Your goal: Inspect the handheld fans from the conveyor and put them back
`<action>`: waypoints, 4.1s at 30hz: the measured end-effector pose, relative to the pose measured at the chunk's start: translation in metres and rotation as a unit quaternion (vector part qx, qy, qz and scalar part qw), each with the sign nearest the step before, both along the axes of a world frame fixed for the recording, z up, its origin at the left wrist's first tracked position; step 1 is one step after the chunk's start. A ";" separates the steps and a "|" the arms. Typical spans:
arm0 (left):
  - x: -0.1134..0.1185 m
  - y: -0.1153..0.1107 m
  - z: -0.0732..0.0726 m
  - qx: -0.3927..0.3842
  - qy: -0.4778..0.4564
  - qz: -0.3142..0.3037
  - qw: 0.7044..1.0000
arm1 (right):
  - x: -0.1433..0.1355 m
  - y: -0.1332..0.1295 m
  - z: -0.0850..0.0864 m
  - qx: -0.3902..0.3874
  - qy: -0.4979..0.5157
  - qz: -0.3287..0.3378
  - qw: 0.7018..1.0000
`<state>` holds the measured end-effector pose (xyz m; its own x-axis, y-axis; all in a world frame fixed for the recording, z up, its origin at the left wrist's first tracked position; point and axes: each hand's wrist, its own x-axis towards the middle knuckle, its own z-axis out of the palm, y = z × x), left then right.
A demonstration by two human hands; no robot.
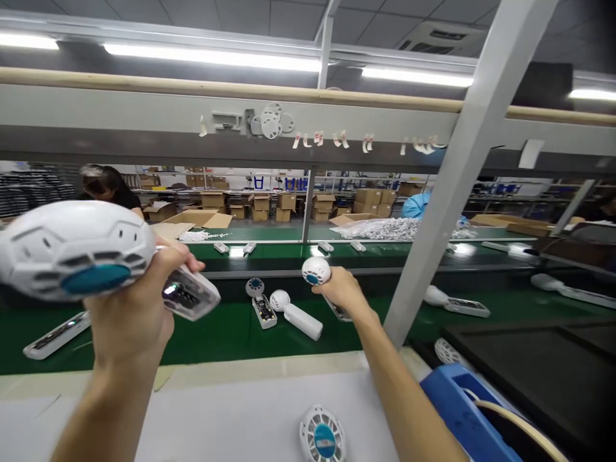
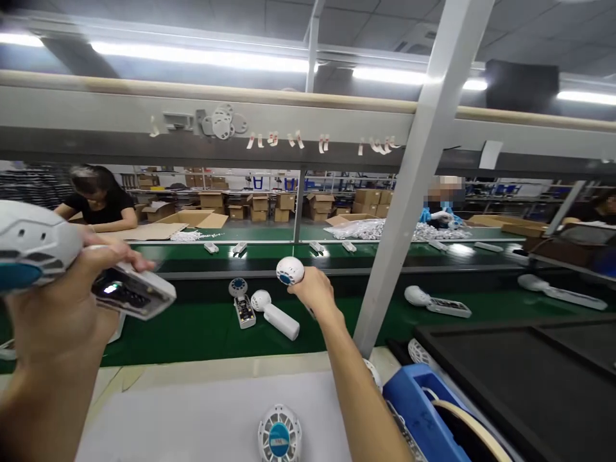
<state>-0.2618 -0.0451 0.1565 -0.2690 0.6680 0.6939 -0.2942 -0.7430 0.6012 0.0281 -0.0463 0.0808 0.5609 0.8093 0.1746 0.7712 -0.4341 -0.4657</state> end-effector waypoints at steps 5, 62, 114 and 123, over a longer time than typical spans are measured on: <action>0.018 0.033 -0.023 -0.101 0.089 -0.097 0.986 | 0.009 0.021 -0.048 -0.050 0.013 -0.045 0.998; -0.028 0.183 -0.164 -0.461 0.455 0.129 0.751 | -0.068 -0.009 0.016 0.202 0.677 0.148 0.692; 0.026 -0.003 -0.016 -0.131 0.135 -0.451 0.872 | -0.071 -0.068 0.055 0.280 0.479 0.353 0.753; 0.022 -0.002 -0.017 -0.128 0.145 -0.446 0.874 | -0.069 -0.069 0.056 0.285 0.479 0.340 0.758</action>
